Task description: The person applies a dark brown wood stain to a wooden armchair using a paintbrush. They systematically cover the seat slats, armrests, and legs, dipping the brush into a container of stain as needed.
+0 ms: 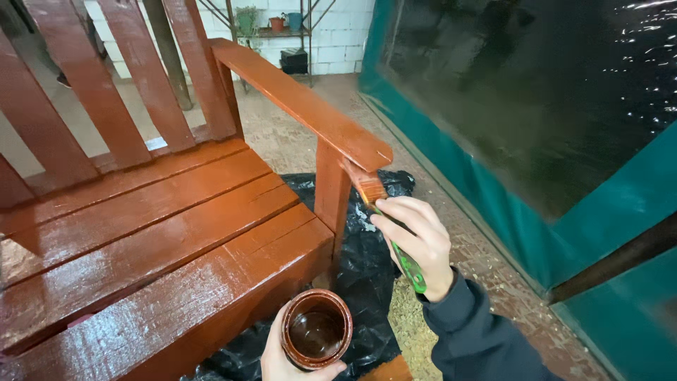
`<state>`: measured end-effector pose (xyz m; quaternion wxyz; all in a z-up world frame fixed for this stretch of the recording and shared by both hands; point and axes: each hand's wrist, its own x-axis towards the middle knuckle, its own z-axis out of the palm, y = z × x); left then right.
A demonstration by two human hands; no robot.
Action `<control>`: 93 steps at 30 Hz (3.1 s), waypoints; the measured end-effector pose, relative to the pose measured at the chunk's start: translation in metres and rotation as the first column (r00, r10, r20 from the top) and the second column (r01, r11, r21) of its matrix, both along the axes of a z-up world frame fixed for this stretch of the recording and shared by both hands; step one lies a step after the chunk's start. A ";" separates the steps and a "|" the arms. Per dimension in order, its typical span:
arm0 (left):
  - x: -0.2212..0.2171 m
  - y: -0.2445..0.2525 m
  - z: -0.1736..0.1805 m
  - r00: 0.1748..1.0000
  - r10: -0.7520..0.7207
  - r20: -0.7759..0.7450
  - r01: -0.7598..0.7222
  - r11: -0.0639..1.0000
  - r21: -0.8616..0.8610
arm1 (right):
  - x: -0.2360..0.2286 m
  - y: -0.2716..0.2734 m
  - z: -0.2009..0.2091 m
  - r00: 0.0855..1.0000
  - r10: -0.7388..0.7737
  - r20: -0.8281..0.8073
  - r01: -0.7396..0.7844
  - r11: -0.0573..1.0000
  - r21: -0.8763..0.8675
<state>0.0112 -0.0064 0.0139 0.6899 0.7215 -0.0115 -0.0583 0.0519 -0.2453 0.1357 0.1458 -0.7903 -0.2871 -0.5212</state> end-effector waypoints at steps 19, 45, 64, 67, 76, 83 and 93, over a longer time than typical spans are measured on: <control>-0.002 -0.017 -0.009 0.992 0.079 0.096 -0.077 0.997 -0.019 | 0.010 -0.015 -0.036 0.915 0.305 -0.262 -0.291 0.952 0.093; -0.011 -0.058 0.002 0.873 0.290 0.392 -0.328 0.944 0.034 | 0.034 -0.056 -0.086 0.882 0.399 -0.251 -0.417 0.909 -0.021; -0.015 -0.057 -0.021 0.912 0.279 0.301 -0.275 0.960 -0.057 | 0.023 -0.041 -0.094 0.965 0.253 -0.074 -0.249 0.967 0.051; -0.015 -0.054 -0.022 0.911 0.292 0.291 -0.273 0.956 -0.103 | 0.012 -0.042 -0.111 0.947 0.271 -0.171 -0.258 0.962 0.093; -0.014 -0.028 -0.010 0.925 0.220 0.309 -0.187 0.973 -0.134 | 0.019 -0.056 -0.049 0.904 0.295 -0.311 -0.308 0.951 0.006; -0.026 -0.007 0.013 0.974 0.122 0.193 -0.117 0.992 -0.039 | 0.014 -0.036 0.008 0.992 0.123 -0.030 -0.125 0.987 -0.102; -0.033 -0.003 0.036 0.924 0.112 0.365 -0.024 0.971 -0.238 | 0.014 -0.014 -0.083 0.997 0.055 -0.056 -0.056 0.998 -0.002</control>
